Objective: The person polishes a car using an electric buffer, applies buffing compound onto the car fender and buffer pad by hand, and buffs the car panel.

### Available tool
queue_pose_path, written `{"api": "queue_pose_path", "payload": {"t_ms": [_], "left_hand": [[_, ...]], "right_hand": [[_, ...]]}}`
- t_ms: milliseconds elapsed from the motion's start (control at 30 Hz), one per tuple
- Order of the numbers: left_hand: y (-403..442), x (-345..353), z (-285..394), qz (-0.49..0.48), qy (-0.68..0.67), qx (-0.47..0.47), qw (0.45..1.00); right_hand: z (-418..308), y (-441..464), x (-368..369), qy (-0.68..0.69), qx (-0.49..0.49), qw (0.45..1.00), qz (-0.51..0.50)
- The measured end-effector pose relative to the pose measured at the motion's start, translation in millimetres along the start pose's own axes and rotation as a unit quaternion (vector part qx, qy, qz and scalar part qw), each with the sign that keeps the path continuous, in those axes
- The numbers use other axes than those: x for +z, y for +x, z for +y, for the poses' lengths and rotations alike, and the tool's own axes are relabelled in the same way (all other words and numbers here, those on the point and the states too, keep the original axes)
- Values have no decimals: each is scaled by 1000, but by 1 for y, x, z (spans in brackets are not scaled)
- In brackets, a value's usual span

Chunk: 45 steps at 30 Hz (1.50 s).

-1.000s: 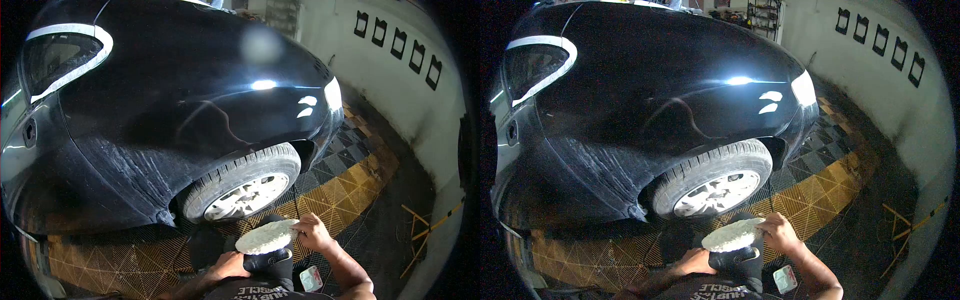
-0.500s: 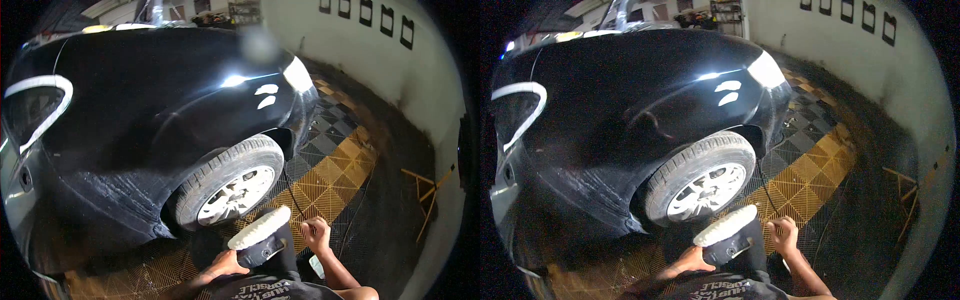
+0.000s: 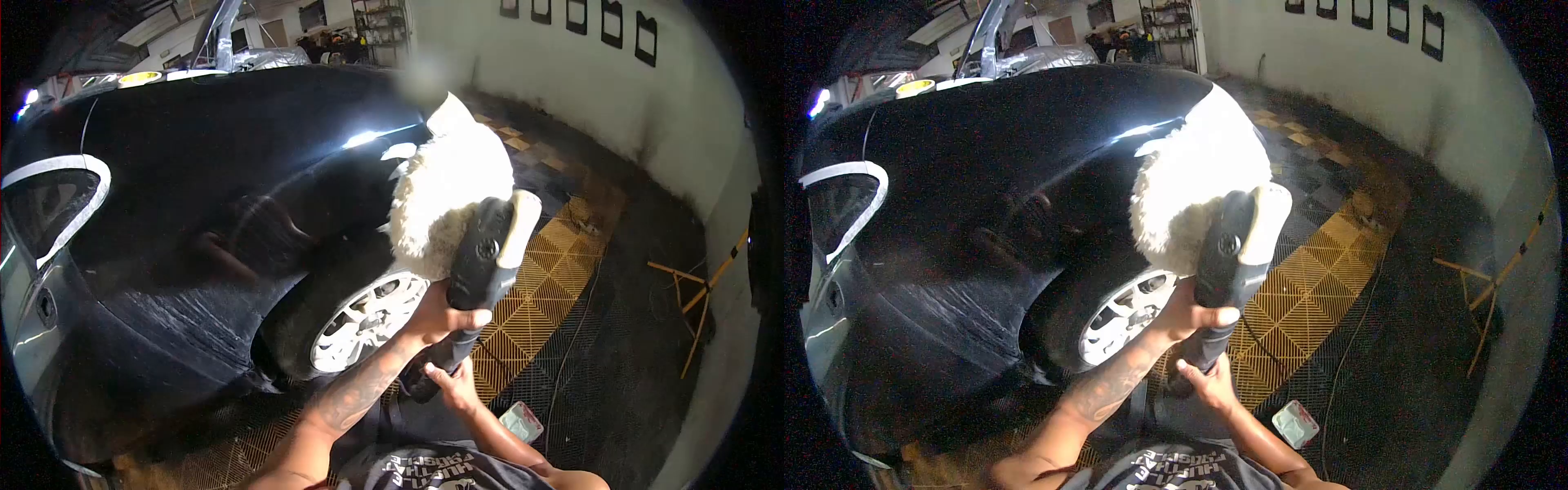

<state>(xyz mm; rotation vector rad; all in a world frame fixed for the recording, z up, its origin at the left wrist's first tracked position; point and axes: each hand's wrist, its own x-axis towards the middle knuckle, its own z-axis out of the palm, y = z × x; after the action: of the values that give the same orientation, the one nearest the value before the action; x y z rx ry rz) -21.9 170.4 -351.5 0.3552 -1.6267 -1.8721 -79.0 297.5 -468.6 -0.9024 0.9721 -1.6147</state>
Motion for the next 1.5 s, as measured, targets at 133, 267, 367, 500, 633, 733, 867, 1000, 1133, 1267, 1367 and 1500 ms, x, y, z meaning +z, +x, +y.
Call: {"api": "queue_pose_path", "payload": {"t_ms": [133, 267, 367, 500, 633, 733, 867, 1000, 1133, 1267, 1367, 1500], "left_hand": [[32, 1, -18, 88, -42, 27, 995], [38, -8, -23, 108, -43, 19, 993], [35, 3, -30, 158, 20, 16, 987], [25, 4, -23, 184, 19, 28, 982], [-2, 0, -9, 233, 48, 95, 967], [-37, -6, 7, 268, 57, 133, 953], [-63, -2, 17, 293, 41, 181, 938], [-42, 3, 6, 269, 23, 160, 949], [23, 12, -9, 242, 18, 154, 958], [72, 15, -19, 201, 49, 81, 975], [73, 16, -27, 197, 17, 69, 978], [32, 14, -9, 229, 39, 57, 971]], "right_hand": [[-18, 27, -21, -32, -30, 998, 43], [-42, 47, -32, -81, -9, 997, 9], [-49, 52, -29, -82, -18, 996, -5], [-56, 42, -20, -93, -12, 995, -26], [-68, 42, -10, -132, 15, 988, -72], [-65, 44, 1, -148, -21, 978, -144], [-73, 42, 9, -173, -20, 964, -199], [-74, 46, -10, -218, -48, 960, -170], [-84, 63, -41, -182, 28, 980, -80], [-92, 77, -59, -97, 42, 994, -32], [-91, 70, -63, -25, 37, 995, -87], [-78, 61, -50, -110, 52, 988, -95]]}}
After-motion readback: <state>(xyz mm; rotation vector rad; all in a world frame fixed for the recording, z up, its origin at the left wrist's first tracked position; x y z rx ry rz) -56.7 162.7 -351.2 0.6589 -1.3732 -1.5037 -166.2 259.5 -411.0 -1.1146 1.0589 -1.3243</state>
